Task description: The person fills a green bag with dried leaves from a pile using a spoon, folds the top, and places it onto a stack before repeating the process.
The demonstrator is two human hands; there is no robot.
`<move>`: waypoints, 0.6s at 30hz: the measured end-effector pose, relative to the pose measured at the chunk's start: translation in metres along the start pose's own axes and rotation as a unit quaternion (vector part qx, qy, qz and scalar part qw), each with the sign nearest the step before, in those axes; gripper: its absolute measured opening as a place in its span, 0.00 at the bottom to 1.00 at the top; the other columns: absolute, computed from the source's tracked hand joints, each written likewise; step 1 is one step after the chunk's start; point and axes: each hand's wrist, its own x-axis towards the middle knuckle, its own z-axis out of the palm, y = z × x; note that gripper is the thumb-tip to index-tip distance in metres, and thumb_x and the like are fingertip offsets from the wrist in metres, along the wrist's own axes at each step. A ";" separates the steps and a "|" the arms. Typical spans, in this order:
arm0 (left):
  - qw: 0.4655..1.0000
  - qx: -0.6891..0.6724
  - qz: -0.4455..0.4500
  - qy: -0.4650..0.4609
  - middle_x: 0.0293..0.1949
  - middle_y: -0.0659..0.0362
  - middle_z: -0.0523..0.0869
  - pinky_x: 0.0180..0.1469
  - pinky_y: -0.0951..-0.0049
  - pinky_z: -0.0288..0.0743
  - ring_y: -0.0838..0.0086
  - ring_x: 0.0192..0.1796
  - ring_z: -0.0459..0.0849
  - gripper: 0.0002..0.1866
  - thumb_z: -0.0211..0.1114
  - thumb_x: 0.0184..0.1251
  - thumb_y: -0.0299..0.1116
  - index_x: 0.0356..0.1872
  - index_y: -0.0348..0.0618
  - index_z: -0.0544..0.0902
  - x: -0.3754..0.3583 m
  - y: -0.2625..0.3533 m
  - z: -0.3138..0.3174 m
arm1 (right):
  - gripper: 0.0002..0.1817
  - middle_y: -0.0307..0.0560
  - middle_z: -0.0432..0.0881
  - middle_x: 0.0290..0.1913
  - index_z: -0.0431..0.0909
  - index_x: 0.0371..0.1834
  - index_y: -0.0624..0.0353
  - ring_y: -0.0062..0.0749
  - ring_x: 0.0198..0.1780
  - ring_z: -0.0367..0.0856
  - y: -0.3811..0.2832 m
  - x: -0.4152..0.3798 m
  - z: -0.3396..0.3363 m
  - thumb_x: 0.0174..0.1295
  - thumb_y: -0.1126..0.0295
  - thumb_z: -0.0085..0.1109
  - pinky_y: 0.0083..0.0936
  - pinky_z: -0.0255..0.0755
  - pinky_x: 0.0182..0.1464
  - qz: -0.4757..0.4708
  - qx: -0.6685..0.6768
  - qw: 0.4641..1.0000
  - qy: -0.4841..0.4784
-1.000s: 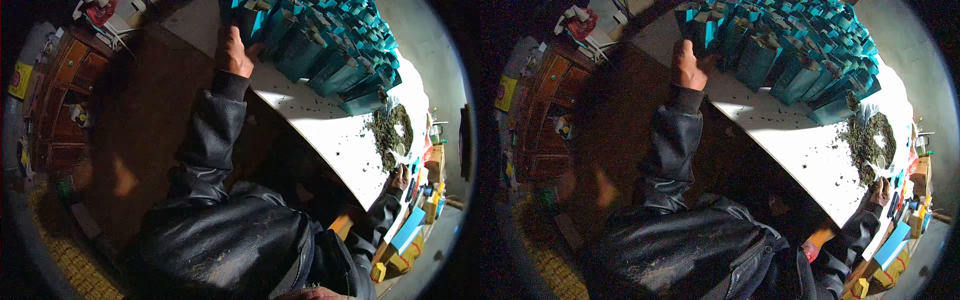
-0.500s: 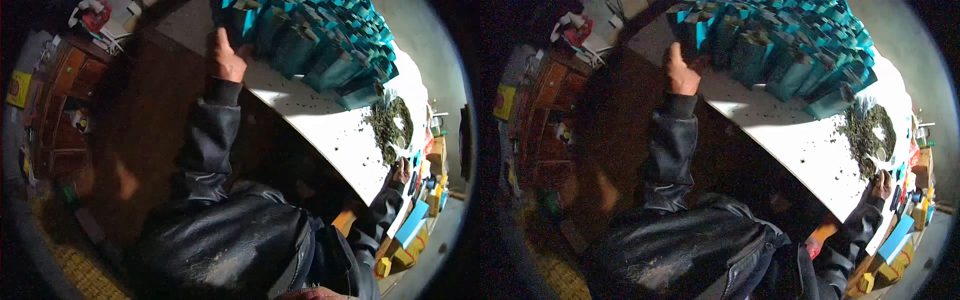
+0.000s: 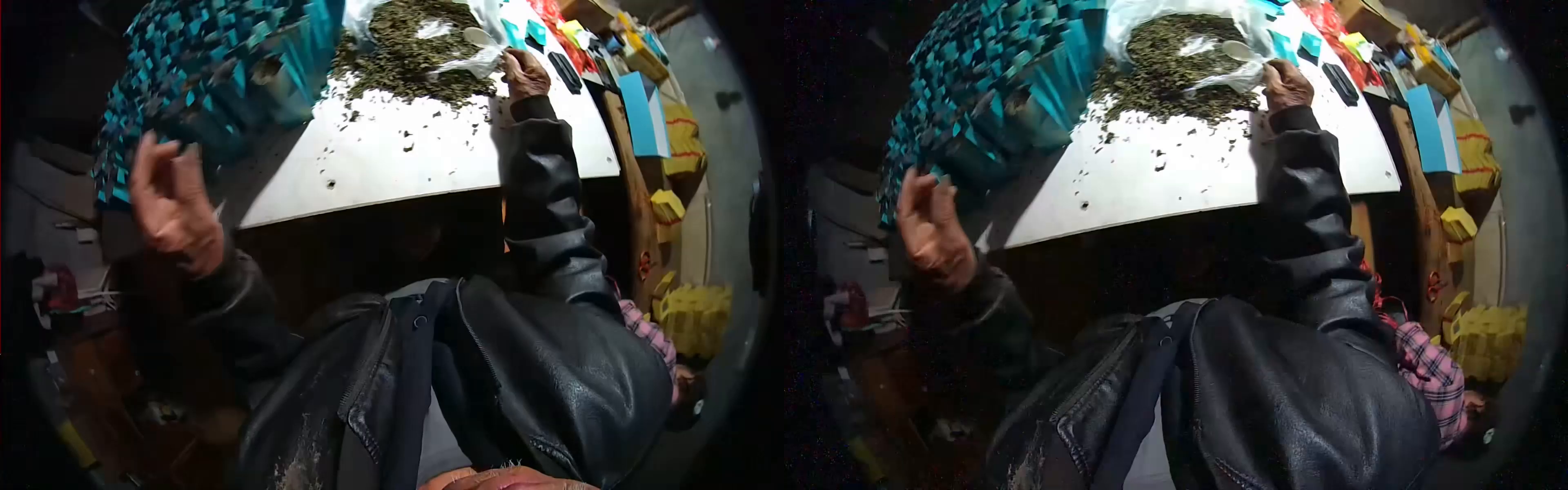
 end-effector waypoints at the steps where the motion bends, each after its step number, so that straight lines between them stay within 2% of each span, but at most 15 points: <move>1: 0.999 -0.032 0.000 -0.006 0.38 0.58 0.80 0.47 0.76 0.73 0.76 0.40 0.77 0.20 0.65 0.58 0.22 0.53 0.34 0.75 -0.005 0.021 0.028 | 0.11 0.49 0.83 0.33 0.82 0.37 0.54 0.37 0.36 0.82 -0.001 0.001 -0.002 0.59 0.61 0.56 0.28 0.74 0.40 0.015 -0.002 1.000 -0.013; 3: 0.995 -0.043 0.028 -0.083 0.37 0.59 0.80 0.41 0.77 0.74 0.78 0.36 0.78 0.20 0.67 0.56 0.22 0.52 0.38 0.77 -0.011 0.031 0.069 | 0.11 0.50 0.83 0.33 0.81 0.37 0.54 0.40 0.36 0.82 0.004 0.001 0.002 0.59 0.61 0.55 0.30 0.74 0.40 -0.017 -0.013 1.000 -0.014; 5: 0.986 -0.055 0.020 -0.155 0.35 0.58 0.80 0.36 0.77 0.76 0.77 0.33 0.79 0.20 0.68 0.54 0.23 0.50 0.41 0.78 -0.018 0.044 0.114 | 0.12 0.53 0.83 0.33 0.81 0.37 0.55 0.44 0.36 0.82 -0.014 -0.008 -0.001 0.58 0.61 0.55 0.31 0.75 0.40 -0.002 0.033 0.999 -0.042; 7: 0.974 -0.060 0.023 -0.219 0.34 0.57 0.81 0.34 0.77 0.76 0.75 0.32 0.80 0.20 0.70 0.52 0.23 0.48 0.41 0.79 -0.019 0.054 0.157 | 0.12 0.54 0.82 0.32 0.80 0.36 0.56 0.48 0.36 0.82 -0.018 -0.013 0.003 0.58 0.61 0.54 0.34 0.75 0.41 -0.057 0.046 0.997 -0.027; 8: 0.967 -0.099 0.010 -0.235 0.34 0.57 0.81 0.35 0.77 0.76 0.74 0.32 0.81 0.19 0.70 0.52 0.24 0.47 0.41 0.80 -0.022 0.051 0.180 | 0.11 0.55 0.82 0.32 0.79 0.35 0.56 0.48 0.36 0.81 -0.027 -0.015 0.000 0.58 0.61 0.53 0.35 0.75 0.40 -0.060 0.028 0.997 -0.032; 9: 0.964 -0.073 0.044 -0.254 0.33 0.58 0.81 0.35 0.77 0.76 0.75 0.32 0.82 0.17 0.70 0.53 0.25 0.46 0.40 0.80 -0.021 0.046 0.201 | 0.11 0.55 0.81 0.31 0.79 0.34 0.57 0.49 0.36 0.81 -0.036 -0.017 -0.005 0.58 0.62 0.53 0.35 0.75 0.40 -0.064 0.010 0.997 -0.039; 11: 0.953 -0.080 0.032 -0.292 0.33 0.58 0.81 0.35 0.77 0.76 0.75 0.32 0.82 0.17 0.70 0.53 0.25 0.46 0.40 0.80 -0.023 0.037 0.240 | 0.10 0.55 0.81 0.30 0.78 0.34 0.57 0.50 0.35 0.81 -0.035 -0.017 -0.006 0.58 0.63 0.52 0.37 0.74 0.39 -0.062 0.010 0.996 -0.059; 13: 0.944 -0.125 0.012 -0.306 0.33 0.58 0.81 0.34 0.77 0.76 0.76 0.32 0.81 0.16 0.70 0.53 0.26 0.45 0.39 0.80 -0.026 0.024 0.273 | 0.11 0.56 0.79 0.28 0.76 0.31 0.59 0.51 0.34 0.79 -0.033 -0.020 -0.004 0.58 0.62 0.54 0.40 0.73 0.38 -0.052 0.022 0.997 -0.052; 15: 0.938 -0.112 0.022 -0.328 0.32 0.61 0.82 0.35 0.81 0.74 0.81 0.33 0.79 0.15 0.67 0.57 0.24 0.47 0.39 0.79 -0.033 -0.006 0.306 | 0.12 0.57 0.77 0.28 0.74 0.30 0.60 0.53 0.34 0.78 -0.024 -0.021 -0.002 0.58 0.61 0.55 0.41 0.72 0.37 -0.014 -0.033 0.991 -0.130; 16: 0.943 -0.098 0.066 -0.311 0.33 0.62 0.82 0.34 0.82 0.73 0.81 0.32 0.79 0.15 0.67 0.57 0.24 0.47 0.39 0.80 -0.036 -0.009 0.312 | 0.13 0.58 0.77 0.28 0.74 0.29 0.60 0.53 0.33 0.78 -0.028 -0.021 -0.005 0.59 0.61 0.54 0.42 0.71 0.37 -0.022 -0.050 0.991 -0.126; 18: 0.950 -0.085 0.066 -0.292 0.32 0.61 0.81 0.32 0.79 0.74 0.79 0.31 0.80 0.14 0.68 0.55 0.25 0.44 0.39 0.81 -0.044 -0.011 0.315 | 0.13 0.59 0.76 0.28 0.74 0.29 0.61 0.53 0.32 0.78 -0.029 -0.019 -0.010 0.59 0.60 0.55 0.42 0.71 0.36 -0.029 -0.053 0.992 -0.113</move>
